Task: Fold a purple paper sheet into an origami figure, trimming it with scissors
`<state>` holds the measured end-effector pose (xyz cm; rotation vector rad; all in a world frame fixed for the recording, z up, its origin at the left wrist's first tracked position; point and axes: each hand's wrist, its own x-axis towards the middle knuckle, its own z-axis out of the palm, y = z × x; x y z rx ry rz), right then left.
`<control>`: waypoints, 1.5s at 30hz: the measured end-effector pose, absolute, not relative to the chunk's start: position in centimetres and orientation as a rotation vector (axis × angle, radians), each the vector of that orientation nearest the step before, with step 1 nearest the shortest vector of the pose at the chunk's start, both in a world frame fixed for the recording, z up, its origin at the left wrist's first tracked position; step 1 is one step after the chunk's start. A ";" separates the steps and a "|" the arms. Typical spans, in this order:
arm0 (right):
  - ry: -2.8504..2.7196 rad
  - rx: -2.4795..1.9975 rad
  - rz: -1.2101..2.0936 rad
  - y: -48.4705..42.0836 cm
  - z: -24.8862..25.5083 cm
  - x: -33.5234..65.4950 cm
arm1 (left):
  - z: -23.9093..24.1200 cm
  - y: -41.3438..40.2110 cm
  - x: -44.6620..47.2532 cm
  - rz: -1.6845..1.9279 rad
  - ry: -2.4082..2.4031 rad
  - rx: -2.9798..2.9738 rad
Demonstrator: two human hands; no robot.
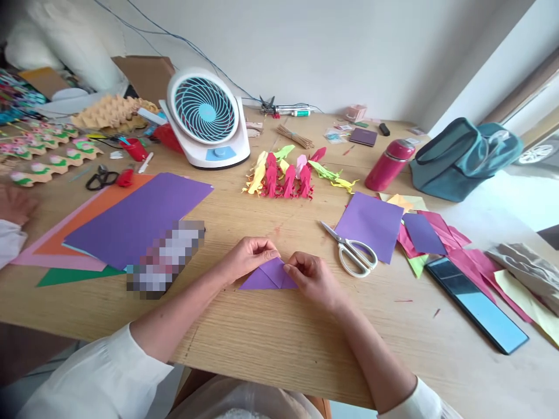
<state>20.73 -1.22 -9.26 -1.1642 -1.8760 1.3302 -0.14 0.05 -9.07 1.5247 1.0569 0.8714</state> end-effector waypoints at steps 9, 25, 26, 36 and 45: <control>-1.816 -1.163 1.358 -1.5 -9.6 20.3 | -9.0 0.1 -0.1 0.872 1.113 1.506; -1.646 -1.189 1.455 -1.5 -10.2 20.2 | -8.6 -0.4 0.4 0.899 1.154 1.642; -1.637 -1.185 1.457 -1.5 -10.4 20.2 | -8.6 -0.4 0.5 0.900 1.152 1.644; -1.460 -1.206 1.495 -1.3 -10.3 20.2 | -8.5 -0.7 0.3 0.850 1.131 1.650; -1.392 -1.204 1.536 -1.6 -9.8 19.9 | -8.6 -1.0 0.6 0.791 1.086 1.727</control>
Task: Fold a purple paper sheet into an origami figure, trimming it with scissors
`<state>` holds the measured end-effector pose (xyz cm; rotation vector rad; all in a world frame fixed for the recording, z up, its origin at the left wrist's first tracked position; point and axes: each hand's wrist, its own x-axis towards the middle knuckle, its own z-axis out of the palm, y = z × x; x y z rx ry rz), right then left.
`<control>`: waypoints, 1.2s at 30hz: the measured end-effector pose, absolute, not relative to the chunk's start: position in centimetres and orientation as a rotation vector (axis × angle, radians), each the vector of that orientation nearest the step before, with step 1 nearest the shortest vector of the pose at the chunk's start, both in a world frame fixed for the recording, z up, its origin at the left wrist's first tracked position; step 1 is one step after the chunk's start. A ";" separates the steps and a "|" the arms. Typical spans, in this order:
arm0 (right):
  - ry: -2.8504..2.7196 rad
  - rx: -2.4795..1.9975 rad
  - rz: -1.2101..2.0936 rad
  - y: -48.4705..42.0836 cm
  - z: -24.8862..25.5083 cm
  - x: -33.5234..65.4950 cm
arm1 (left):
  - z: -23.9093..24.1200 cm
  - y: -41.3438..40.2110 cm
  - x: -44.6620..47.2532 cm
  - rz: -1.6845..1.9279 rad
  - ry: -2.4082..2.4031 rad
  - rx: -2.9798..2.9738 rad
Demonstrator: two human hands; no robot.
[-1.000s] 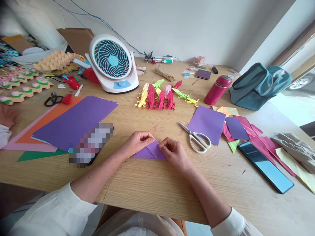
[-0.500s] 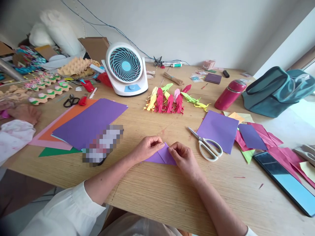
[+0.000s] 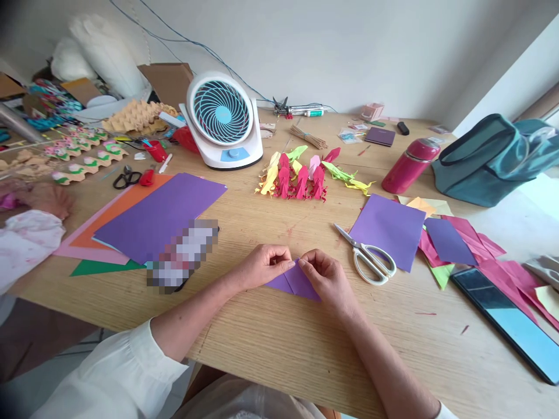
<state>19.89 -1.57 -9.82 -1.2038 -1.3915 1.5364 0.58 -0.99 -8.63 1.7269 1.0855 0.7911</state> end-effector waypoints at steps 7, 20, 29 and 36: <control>-1.411 -1.237 1.425 -1.5 -10.1 20.0 | -8.9 -1.2 0.7 0.786 1.094 1.730; -1.255 -1.235 1.423 -1.1 -9.7 20.1 | -8.6 -0.8 0.2 0.801 1.118 1.617; -1.130 -1.261 1.405 -0.8 -9.4 20.2 | -8.8 -0.1 -0.5 0.780 1.093 1.484; -1.167 -1.265 1.444 -0.8 -9.4 20.0 | -8.8 0.1 -0.6 0.856 1.143 1.511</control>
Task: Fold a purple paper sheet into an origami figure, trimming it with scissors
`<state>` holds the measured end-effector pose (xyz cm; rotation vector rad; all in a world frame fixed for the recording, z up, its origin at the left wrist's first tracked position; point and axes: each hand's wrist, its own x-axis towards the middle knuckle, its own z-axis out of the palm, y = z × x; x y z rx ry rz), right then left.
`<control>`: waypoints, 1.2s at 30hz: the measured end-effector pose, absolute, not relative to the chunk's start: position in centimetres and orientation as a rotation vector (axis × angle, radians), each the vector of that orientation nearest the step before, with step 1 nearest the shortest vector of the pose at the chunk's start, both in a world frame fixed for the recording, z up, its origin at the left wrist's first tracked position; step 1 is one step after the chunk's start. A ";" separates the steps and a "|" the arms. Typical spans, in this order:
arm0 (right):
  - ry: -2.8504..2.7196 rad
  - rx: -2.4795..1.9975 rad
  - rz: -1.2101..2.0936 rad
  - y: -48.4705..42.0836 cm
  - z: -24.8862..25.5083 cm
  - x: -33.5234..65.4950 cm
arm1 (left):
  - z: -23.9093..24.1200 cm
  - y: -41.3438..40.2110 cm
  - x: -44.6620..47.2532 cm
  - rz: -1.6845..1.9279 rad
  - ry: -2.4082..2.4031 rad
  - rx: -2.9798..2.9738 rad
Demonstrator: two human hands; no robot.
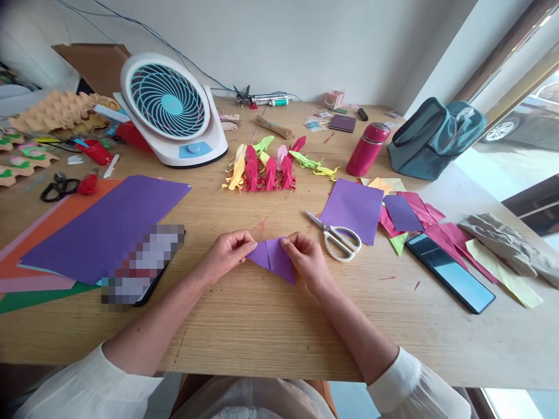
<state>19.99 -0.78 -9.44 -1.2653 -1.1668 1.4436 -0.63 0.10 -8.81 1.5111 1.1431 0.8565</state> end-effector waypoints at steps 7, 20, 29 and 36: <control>-1.116 -1.276 1.414 -0.6 -9.2 20.0 | -9.1 0.3 -1.0 0.820 1.131 1.427; -1.063 -1.282 1.388 -0.7 -9.0 20.2 | -8.7 0.6 -1.6 0.839 1.148 1.280; -0.990 -1.273 1.364 -0.6 -9.5 20.5 | -8.4 0.9 -2.0 0.807 1.176 1.171; -0.997 -1.271 1.335 -0.5 -9.5 20.7 | -8.5 1.1 -2.4 0.801 1.172 1.158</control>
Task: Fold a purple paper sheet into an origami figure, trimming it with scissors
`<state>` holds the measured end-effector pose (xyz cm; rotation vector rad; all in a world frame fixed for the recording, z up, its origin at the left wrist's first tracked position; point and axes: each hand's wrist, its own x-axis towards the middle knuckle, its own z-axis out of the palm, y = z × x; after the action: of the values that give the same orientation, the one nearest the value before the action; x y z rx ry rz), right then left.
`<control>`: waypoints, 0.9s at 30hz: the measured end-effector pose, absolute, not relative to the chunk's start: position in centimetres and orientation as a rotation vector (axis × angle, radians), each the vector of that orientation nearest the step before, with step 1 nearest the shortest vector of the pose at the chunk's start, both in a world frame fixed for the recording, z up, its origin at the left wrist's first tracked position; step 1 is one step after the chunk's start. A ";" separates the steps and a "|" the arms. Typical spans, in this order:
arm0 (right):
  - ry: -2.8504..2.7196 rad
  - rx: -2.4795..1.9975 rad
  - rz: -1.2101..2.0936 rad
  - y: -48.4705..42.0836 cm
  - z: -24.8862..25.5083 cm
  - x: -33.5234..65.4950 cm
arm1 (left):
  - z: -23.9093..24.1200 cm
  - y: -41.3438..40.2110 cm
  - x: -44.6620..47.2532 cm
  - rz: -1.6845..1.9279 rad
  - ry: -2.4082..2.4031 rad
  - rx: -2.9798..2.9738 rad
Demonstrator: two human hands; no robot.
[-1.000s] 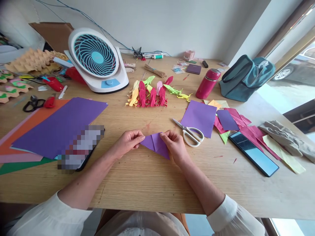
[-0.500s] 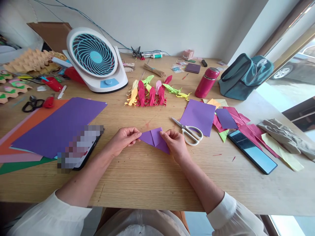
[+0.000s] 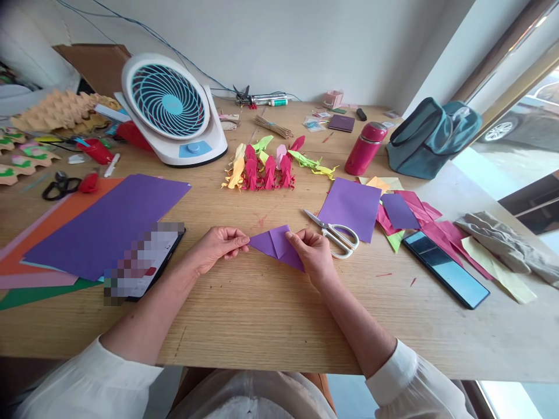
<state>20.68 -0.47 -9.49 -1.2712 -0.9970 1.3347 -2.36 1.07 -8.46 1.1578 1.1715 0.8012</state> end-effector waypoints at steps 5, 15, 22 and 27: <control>-1.059 -1.248 1.362 -0.7 -9.2 20.8 | -8.5 1.1 -2.3 0.855 1.171 1.171; -1.151 -1.228 1.378 -0.8 -9.4 21.0 | -8.1 1.2 -2.1 1.047 1.152 1.149; -1.070 -1.192 1.350 -0.7 -9.9 21.4 | -7.7 0.9 -2.1 1.130 1.108 1.065; -1.069 -1.172 1.342 -0.8 -9.6 20.9 | -7.5 0.3 -1.2 1.072 1.038 1.032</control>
<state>20.92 -0.81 -9.64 -1.1716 -1.0686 1.3423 -1.24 0.25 -7.48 1.0320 1.0384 1.0718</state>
